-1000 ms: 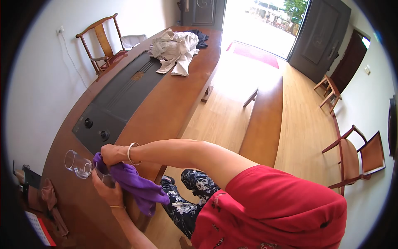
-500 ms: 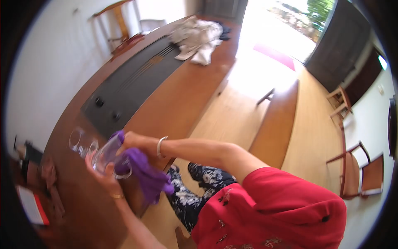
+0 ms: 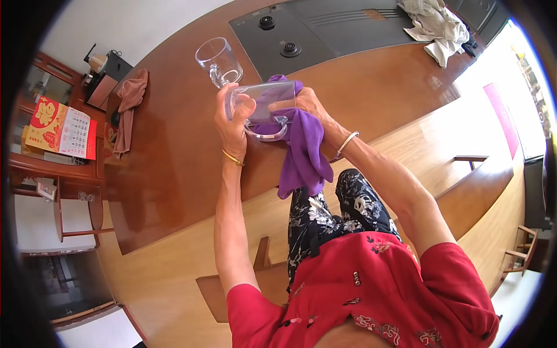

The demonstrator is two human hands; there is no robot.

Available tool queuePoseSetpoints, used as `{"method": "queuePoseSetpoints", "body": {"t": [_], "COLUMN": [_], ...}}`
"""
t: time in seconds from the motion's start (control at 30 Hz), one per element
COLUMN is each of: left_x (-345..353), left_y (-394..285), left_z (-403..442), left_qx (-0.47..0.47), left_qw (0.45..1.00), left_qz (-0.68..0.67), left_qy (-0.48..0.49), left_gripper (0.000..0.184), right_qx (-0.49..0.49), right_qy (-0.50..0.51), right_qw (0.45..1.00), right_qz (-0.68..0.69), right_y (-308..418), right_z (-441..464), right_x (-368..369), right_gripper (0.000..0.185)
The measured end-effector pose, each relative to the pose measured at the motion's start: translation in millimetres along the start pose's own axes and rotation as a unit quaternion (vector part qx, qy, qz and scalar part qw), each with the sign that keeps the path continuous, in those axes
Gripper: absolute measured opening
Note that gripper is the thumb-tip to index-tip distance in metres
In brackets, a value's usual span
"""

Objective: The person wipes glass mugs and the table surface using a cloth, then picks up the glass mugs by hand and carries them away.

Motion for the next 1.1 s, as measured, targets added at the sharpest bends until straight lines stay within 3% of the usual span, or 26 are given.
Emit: {"method": "queuePoseSetpoints", "body": {"t": [0.07, 0.17, 0.23, 0.33, 0.47, 0.5, 0.53, 0.57, 0.6, 0.63, 0.7, 0.73, 0.77, 0.8, 0.83, 0.9, 1.1], "left_x": [-6, -10, -11, -14, -5, 2, 8, 13, 20, 27, 29, 26, 23, 19, 15, 6, -3], "left_y": [2, 4, 16, 27, 26, 15, 5, 4, -1, -8, -7, -5, -2, -3, -1, 16, 39], "left_z": [1, 1, 2, 4, 5, 4, 3, 3, 2, -1, -3, -3, -3, 0, 1, 1, 2], "left_qx": [-0.018, -0.074, -0.16, -0.208, -0.191, -0.151, -0.11, -0.107, -0.071, -0.034, -0.056, -0.07, -0.085, -0.056, -0.06, -0.166, -0.249], "left_qw": [1.0, 0.997, 0.986, 0.977, 0.98, 0.986, 0.99, 0.99, 0.994, 0.995, 0.994, 0.994, 0.993, 0.997, 0.997, 0.983, 0.961], "left_qz": [0.014, 0.023, 0.024, 0.009, 0.003, -0.023, -0.048, -0.047, -0.021, 0.005, -0.012, -0.021, -0.03, -0.013, -0.009, -0.047, -0.074], "left_qy": [-0.003, 0.015, 0.045, 0.054, 0.06, 0.065, 0.07, 0.073, 0.082, 0.089, 0.094, 0.087, 0.079, 0.053, 0.051, 0.057, 0.092], "left_gripper": [0.049, 0.044, 0.044, 0.046, 0.058, 0.066, 0.075, 0.075, 0.083, 0.092, 0.093, 0.09, 0.087, 0.074, 0.074, 0.066, 0.06], "right_qx": [0.072, 0.017, 0.013, 0.019, 0.036, 0.033, -0.138, -0.301, -0.395, -0.396, -0.399, -0.399, -0.285, -0.158, -0.155, 0.03, -0.028], "right_qy": [-0.094, -0.116, -0.119, -0.127, -0.118, -0.119, -0.062, -0.003, 0.05, 0.048, 0.055, 0.053, 0.012, -0.029, -0.03, -0.077, -0.075], "right_qw": [0.989, 0.993, 0.993, 0.991, 0.986, 0.986, 0.987, 0.929, 0.818, 0.817, 0.82, 0.821, 0.923, 0.982, 0.983, 0.992, 0.989], "right_qz": [0.089, 0.011, 0.008, 0.041, 0.111, 0.111, -0.054, -0.217, -0.415, -0.417, -0.407, -0.406, -0.259, -0.099, -0.094, 0.092, -0.127], "right_y": [-11, -11, -11, -14, -9, -13, 10, 30, 44, 55, 72, 67, 46, 23, 22, -10, 4], "right_z": [-2, -3, -1, 1, 4, 3, 7, 2, -5, -6, -14, -13, -1, 4, 3, 0, 4], "right_x": [-2, -4, -2, -3, -7, -13, -17, -13, -6, -7, -4, -1, -10, -15, -14, -13, -16], "right_gripper": [0.021, 0.019, 0.019, 0.017, 0.016, 0.016, 0.017, 0.019, 0.021, 0.021, 0.023, 0.023, 0.024, 0.026, 0.026, 0.027, 0.025]}}
Point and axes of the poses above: each hand's wrist, its own z-axis towards the middle knuckle, its own x-axis out of the palm, y = z × x, the point moved 8 cm from there along z, towards the middle knuckle, and after that the axes turned 12 degrees about -x, right-handed, at the moved point
